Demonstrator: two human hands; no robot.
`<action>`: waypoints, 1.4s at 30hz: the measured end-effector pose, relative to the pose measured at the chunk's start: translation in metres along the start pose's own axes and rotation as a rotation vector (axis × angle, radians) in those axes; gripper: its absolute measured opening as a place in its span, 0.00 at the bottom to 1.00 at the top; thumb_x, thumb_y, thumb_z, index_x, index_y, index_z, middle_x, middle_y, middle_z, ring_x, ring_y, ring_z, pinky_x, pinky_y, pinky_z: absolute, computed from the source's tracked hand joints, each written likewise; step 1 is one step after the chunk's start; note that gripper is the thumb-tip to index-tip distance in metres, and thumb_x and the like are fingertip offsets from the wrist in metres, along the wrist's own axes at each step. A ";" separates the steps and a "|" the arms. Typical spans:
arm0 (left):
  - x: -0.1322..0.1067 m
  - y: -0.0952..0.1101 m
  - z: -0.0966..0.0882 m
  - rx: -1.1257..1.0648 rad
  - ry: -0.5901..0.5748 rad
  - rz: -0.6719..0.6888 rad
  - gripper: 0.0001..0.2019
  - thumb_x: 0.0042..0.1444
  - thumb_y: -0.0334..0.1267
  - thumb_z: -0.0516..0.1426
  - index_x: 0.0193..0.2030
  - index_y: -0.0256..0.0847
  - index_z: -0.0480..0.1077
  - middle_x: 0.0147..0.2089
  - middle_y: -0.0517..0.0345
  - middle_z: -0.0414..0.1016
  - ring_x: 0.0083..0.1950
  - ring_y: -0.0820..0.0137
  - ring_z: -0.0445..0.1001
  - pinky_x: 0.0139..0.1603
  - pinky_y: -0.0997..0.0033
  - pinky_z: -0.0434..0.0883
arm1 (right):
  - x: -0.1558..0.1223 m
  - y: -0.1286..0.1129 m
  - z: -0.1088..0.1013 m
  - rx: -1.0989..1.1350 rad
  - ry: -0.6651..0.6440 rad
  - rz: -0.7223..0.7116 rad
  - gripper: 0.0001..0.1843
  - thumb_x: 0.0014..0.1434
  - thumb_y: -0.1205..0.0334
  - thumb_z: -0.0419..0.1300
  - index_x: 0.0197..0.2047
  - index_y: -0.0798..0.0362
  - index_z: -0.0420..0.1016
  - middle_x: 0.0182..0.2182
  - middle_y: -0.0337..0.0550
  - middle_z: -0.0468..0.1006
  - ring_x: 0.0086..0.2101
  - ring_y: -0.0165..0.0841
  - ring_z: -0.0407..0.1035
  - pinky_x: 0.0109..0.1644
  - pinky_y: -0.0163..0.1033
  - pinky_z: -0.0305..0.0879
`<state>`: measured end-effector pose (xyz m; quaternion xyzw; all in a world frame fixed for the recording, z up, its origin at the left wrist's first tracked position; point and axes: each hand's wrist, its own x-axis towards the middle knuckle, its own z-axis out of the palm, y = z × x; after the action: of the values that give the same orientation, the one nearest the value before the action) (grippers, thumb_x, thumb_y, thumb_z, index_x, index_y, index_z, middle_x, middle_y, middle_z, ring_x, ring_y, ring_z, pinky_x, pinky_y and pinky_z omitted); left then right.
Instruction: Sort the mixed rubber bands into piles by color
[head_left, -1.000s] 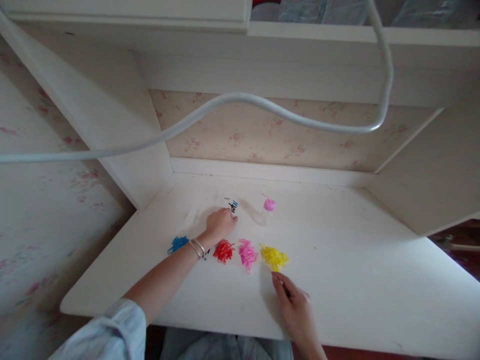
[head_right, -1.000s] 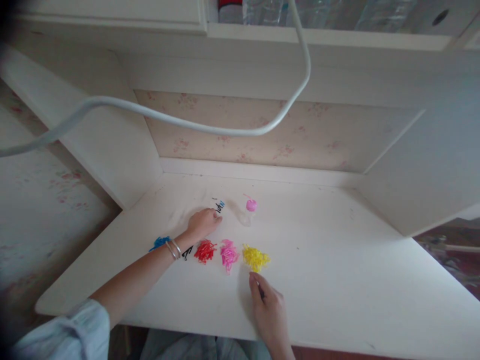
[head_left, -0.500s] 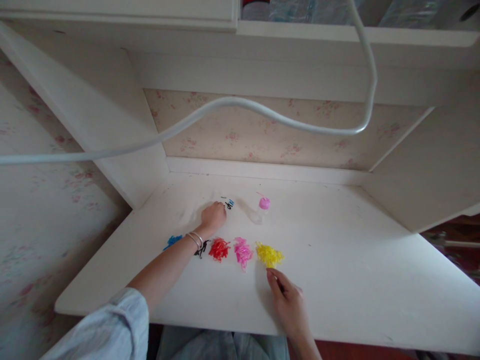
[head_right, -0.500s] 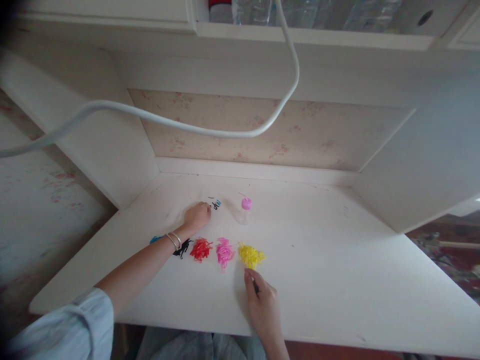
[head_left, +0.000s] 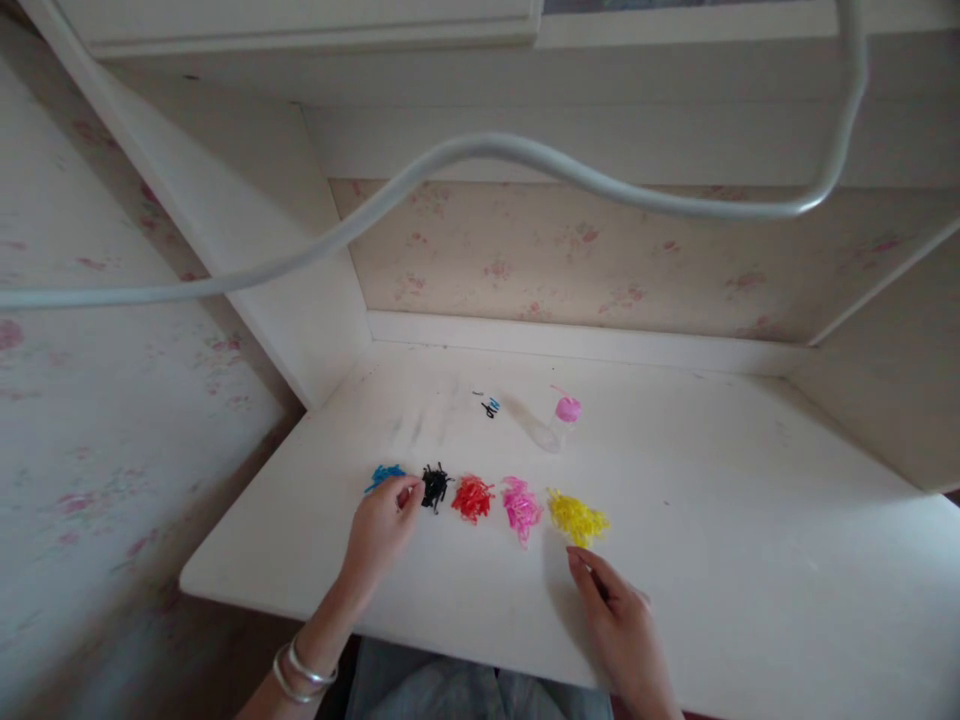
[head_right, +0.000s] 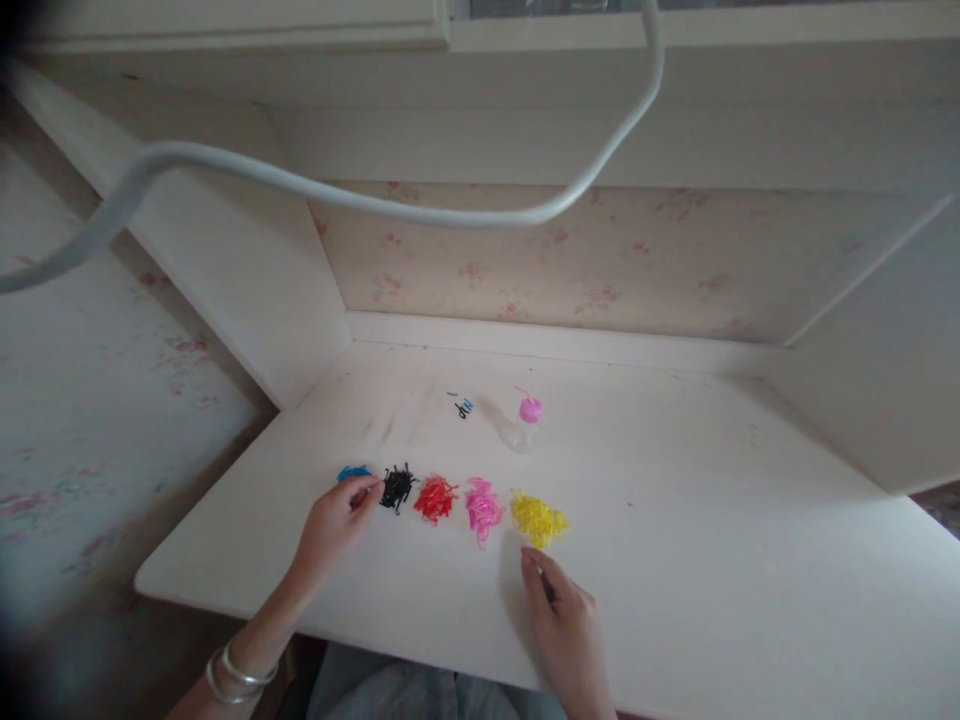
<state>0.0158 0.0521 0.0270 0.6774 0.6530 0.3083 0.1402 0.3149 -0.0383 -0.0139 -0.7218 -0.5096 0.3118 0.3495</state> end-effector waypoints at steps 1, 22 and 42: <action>-0.006 -0.003 0.002 0.029 0.008 -0.003 0.15 0.60 0.46 0.49 0.39 0.41 0.74 0.33 0.58 0.77 0.31 0.72 0.73 0.35 0.73 0.68 | 0.001 0.000 0.000 -0.004 0.001 0.007 0.25 0.58 0.40 0.51 0.43 0.48 0.79 0.41 0.42 0.81 0.40 0.37 0.74 0.43 0.35 0.67; -0.050 -0.046 -0.014 0.076 0.090 -0.004 0.11 0.61 0.45 0.51 0.40 0.44 0.72 0.34 0.60 0.77 0.32 0.73 0.74 0.35 0.75 0.68 | 0.007 -0.024 -0.002 0.003 -0.032 -0.016 0.25 0.56 0.41 0.53 0.40 0.52 0.80 0.39 0.45 0.81 0.38 0.37 0.74 0.41 0.34 0.68; -0.071 -0.056 -0.005 0.148 0.210 0.138 0.09 0.61 0.40 0.50 0.41 0.42 0.70 0.32 0.58 0.75 0.32 0.72 0.75 0.32 0.76 0.67 | 0.172 -0.154 0.093 -0.777 -0.134 -0.086 0.21 0.65 0.53 0.46 0.54 0.52 0.71 0.44 0.52 0.77 0.44 0.39 0.72 0.43 0.39 0.64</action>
<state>-0.0290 -0.0114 -0.0191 0.6932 0.6368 0.3376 -0.0009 0.2097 0.1794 0.0448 -0.7563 -0.6411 0.1272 0.0289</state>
